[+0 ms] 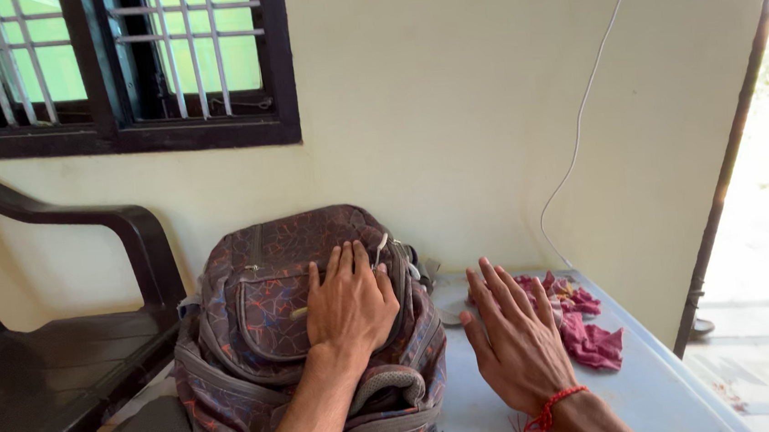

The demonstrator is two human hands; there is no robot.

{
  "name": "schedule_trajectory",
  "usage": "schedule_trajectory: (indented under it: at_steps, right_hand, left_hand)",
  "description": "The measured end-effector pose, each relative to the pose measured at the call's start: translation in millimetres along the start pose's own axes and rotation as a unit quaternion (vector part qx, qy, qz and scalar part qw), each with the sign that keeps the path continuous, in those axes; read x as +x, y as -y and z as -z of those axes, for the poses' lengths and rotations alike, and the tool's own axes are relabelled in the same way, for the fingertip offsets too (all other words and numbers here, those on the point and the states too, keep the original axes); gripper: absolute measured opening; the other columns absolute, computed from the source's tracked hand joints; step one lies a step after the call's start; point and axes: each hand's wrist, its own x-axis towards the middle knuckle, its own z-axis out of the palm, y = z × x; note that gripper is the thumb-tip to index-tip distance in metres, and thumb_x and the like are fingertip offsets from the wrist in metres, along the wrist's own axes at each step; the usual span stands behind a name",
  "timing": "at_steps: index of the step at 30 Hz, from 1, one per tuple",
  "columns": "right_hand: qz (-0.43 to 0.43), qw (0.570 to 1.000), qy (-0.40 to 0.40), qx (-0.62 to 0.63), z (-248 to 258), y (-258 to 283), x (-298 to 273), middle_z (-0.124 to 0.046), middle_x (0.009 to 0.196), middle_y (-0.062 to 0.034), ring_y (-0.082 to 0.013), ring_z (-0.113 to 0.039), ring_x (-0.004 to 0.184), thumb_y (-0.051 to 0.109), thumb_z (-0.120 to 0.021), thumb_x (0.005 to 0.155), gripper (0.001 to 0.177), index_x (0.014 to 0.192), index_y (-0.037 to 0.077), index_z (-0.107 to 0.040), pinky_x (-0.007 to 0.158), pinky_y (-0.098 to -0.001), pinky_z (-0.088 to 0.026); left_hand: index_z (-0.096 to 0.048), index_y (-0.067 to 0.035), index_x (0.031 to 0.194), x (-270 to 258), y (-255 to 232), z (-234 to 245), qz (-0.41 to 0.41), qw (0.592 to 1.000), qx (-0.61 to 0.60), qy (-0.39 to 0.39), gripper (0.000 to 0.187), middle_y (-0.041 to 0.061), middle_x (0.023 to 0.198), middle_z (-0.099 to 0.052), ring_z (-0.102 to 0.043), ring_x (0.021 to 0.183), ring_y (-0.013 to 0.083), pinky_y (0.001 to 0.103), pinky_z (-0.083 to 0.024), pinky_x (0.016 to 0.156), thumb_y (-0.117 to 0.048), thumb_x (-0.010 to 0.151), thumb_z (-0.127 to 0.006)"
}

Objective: The person unzips a backpack on a table, takes out a laptop, and opens it on the table. They unpack an external keyboard and mouse, position the keyboard, and plug cables into the laptop's side ports. Finally they close the laptop and wipe it with a cloth.

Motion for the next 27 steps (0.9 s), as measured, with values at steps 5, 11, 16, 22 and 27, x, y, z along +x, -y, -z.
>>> schedule_trajectory:
  at_steps: [5, 11, 16, 22, 27]
  right_hand:
    - [0.010, 1.000, -0.002, 0.028, 9.6, 12.1, 4.7, -0.032, 0.162, -0.0134, -0.0277, -0.026, 0.150, 0.040, -0.041, 0.102, 0.062, 0.154, 0.008, -0.035, 0.120, -0.0523, -0.009]
    - [-0.007, 0.998, -0.015, 0.057, 16.0, 13.2, 5.3, -0.034, 0.160, -0.0132, -0.0271, -0.028, 0.148, 0.039, -0.042, 0.100, 0.061, 0.153, 0.009, -0.037, 0.119, -0.0514, -0.010]
    - [-0.029, 0.997, -0.019, 0.069, 16.5, 11.1, 4.7, -0.036, 0.160, -0.0117, -0.0260, -0.030, 0.148, 0.038, -0.043, 0.099, 0.060, 0.153, 0.011, -0.038, 0.120, -0.0505, -0.012]
    - [0.021, 0.993, -0.022, 0.113, 27.9, 18.5, 8.1, -0.041, 0.157, -0.0143, -0.0298, -0.035, 0.146, 0.032, -0.050, 0.098, 0.060, 0.152, 0.007, -0.040, 0.119, -0.0513, -0.016]
    - [0.077, 0.985, -0.021, 0.152, 35.5, 36.3, 18.1, -0.052, 0.150, -0.0130, -0.0312, -0.047, 0.137, 0.025, -0.059, 0.093, 0.055, 0.144, 0.007, -0.052, 0.117, -0.0507, -0.027]
  left_hand:
    - [-0.034, 0.006, 0.150, -1.6, 1.5, -1.9, -0.017, 0.998, -0.020, -0.056, 0.065, 0.022, 0.157, -0.038, -0.031, 0.149, 0.0326, 0.054, -0.019, 0.122, -0.038, 0.102, -0.037]
    - [-0.029, 0.005, 0.153, -14.4, 3.3, 8.4, 0.001, 0.999, 0.011, -0.040, 0.075, 0.023, 0.161, -0.031, -0.024, 0.151, 0.0364, 0.055, -0.013, 0.120, -0.047, 0.099, -0.038]
    - [-0.025, 0.003, 0.155, -25.2, 7.0, 18.7, 0.047, 0.998, -0.003, 0.028, 0.081, 0.021, 0.163, -0.028, -0.020, 0.151, 0.0314, 0.053, -0.010, 0.122, -0.052, 0.099, -0.040]
    - [-0.031, 0.000, 0.152, -27.0, 5.6, 22.9, 0.037, 0.998, -0.035, 0.022, 0.074, 0.019, 0.158, -0.033, -0.025, 0.150, 0.0315, 0.052, -0.014, 0.122, -0.050, 0.099, -0.042]
    - [-0.054, -0.008, 0.142, -31.0, 5.7, 28.1, -0.003, 0.995, -0.097, -0.034, 0.056, 0.020, 0.148, -0.049, -0.041, 0.140, 0.0351, 0.051, -0.027, 0.119, -0.039, 0.096, -0.055]
